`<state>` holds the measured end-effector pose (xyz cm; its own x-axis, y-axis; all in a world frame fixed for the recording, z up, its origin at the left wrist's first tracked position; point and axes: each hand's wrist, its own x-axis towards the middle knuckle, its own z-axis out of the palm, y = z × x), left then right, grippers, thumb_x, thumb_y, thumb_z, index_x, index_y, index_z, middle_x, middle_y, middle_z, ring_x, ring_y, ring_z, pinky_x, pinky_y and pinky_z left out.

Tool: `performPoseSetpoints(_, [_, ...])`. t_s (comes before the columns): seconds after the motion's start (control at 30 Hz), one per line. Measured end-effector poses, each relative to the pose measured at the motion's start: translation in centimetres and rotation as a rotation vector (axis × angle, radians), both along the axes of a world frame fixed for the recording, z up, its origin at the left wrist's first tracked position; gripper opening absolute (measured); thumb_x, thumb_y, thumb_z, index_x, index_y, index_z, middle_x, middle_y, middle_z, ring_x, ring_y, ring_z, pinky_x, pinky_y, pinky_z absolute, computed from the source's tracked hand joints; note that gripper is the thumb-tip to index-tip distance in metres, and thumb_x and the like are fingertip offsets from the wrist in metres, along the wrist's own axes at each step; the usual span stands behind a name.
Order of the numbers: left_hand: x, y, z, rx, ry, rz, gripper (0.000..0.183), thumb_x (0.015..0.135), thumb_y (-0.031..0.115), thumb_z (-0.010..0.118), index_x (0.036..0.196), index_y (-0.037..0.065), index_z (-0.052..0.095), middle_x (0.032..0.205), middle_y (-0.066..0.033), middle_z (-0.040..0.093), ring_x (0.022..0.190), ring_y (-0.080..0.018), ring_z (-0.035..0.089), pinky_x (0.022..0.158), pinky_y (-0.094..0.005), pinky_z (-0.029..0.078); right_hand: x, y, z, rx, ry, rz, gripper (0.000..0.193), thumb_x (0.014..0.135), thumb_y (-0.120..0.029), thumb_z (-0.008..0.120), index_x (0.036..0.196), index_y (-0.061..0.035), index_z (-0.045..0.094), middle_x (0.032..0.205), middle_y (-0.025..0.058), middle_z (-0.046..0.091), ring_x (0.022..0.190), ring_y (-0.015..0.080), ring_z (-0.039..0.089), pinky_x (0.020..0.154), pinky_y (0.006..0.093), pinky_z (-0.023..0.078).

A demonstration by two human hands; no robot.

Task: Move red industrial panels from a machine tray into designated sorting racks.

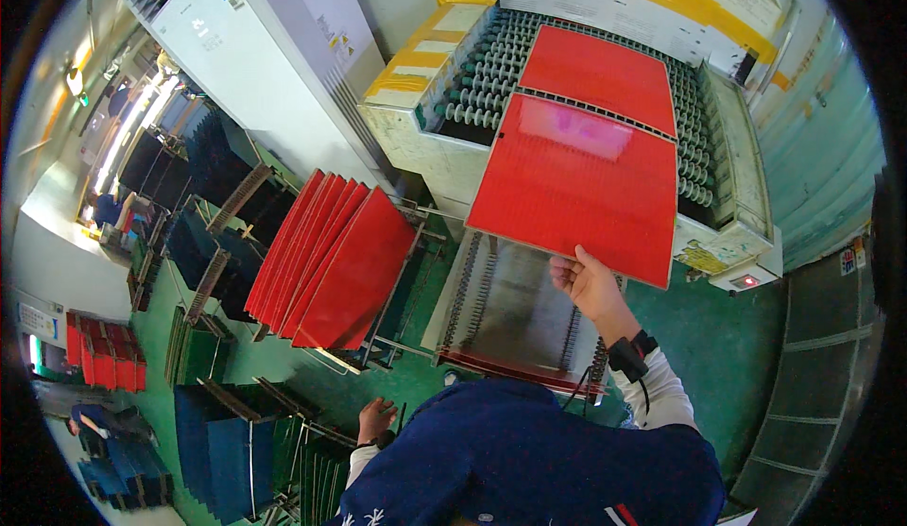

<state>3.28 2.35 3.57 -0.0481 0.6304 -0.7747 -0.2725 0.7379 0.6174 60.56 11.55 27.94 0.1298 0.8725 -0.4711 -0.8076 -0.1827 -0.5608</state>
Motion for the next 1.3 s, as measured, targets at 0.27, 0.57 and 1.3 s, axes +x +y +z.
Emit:
performPoseSetpoints(0.27, [-3.2,-1.7,-5.5,0.833,0.232,-0.582,0.029,0.087,0.018,0.052,0.110,0.001,0.045,0.099,-0.0174,0.059,0.075,-0.0320,0.059,0.055,-0.0372,0.049,0.4,0.8,0.6,0.028,0.003,0.012,0.036,0.086,-0.032,0.053,0.101,0.0010,0.054,0.094,0.0142,0.061,0.082,0.0221,0.058,0.074,0.0334,0.047])
performPoseSetpoints(0.57, [-0.2,-1.5,0.6,0.464,0.347,-0.564,0.030,0.088,0.018,0.050,0.112,0.001,0.044,0.105,-0.0197,0.057,0.078,-0.0340,0.059,0.057,-0.0383,0.049,1.0,1.6,0.7,0.009,-0.034,-0.007,0.034,0.087,-0.031,0.052,0.100,-0.0001,0.054,0.089,0.0112,0.061,0.079,0.0206,0.057,0.073,0.0334,0.045])
performPoseSetpoints(1.3, [-0.8,-2.3,-2.1,0.116,-0.004,0.020,0.035,0.087,0.018,0.050,0.115,-0.003,0.043,0.105,-0.0229,0.057,0.084,-0.0338,0.061,0.061,-0.0365,0.051,2.0,3.6,-0.1,0.068,0.013,-0.143,0.032,0.084,-0.028,0.058,0.098,-0.0008,0.051,0.089,0.0124,0.057,0.080,0.0226,0.052,0.071,0.0332,0.043])
